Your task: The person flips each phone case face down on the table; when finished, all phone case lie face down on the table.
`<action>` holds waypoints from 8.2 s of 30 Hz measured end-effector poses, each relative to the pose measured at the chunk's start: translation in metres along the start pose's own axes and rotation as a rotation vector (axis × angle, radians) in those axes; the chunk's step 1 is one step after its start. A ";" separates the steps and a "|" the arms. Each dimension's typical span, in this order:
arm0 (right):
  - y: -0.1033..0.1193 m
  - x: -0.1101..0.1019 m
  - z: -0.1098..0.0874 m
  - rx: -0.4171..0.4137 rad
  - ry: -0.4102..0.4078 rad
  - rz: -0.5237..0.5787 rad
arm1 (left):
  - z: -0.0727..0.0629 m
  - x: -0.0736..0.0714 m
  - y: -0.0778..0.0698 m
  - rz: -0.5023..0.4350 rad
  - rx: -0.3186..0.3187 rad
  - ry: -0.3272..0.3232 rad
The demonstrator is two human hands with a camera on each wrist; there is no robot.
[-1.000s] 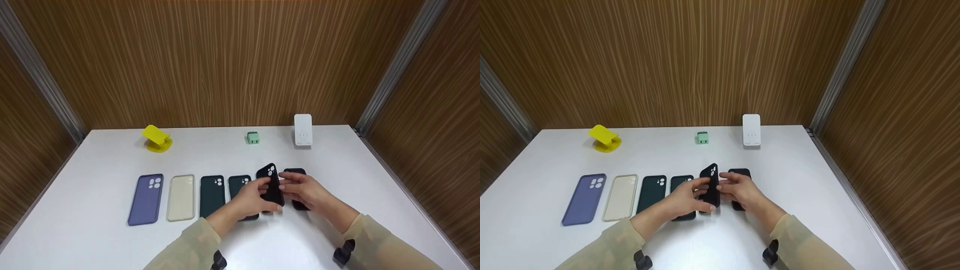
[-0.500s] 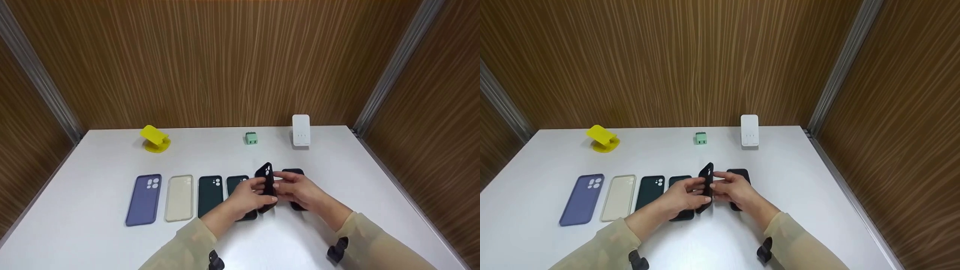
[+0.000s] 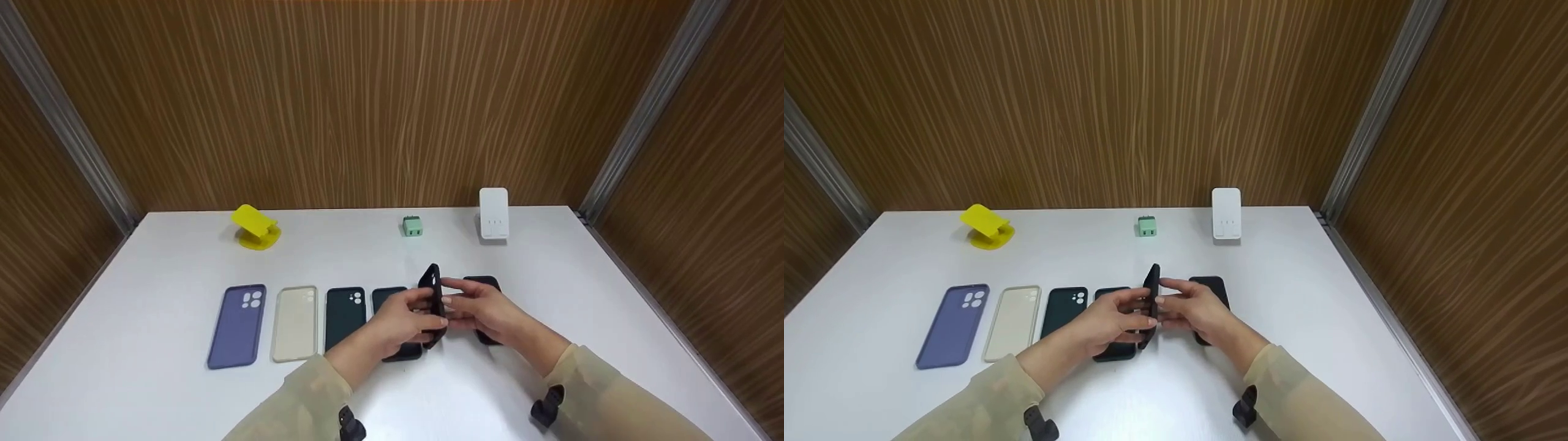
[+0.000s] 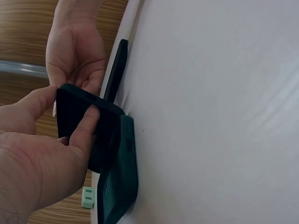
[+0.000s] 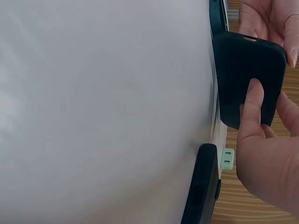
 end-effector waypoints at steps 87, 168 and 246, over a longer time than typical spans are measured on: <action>0.022 -0.023 -0.005 -0.163 -0.329 -0.389 | 0.006 -0.019 0.007 0.066 0.084 -0.373; 0.010 -0.037 0.002 -0.225 -0.163 -0.821 | 0.017 -0.010 0.019 0.595 0.173 -0.324; -0.009 0.046 0.014 -0.263 -0.010 -0.815 | -0.047 -0.084 0.024 0.840 0.226 -0.064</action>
Point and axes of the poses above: each hand's wrist, its own z-axis towards the middle knuckle, its own x-axis out of the palm, y = z × x, the point moved 6 cm from there along z, towards the middle knuckle, and after that the axes turned 10 degrees about z, right-handed, at the moved point
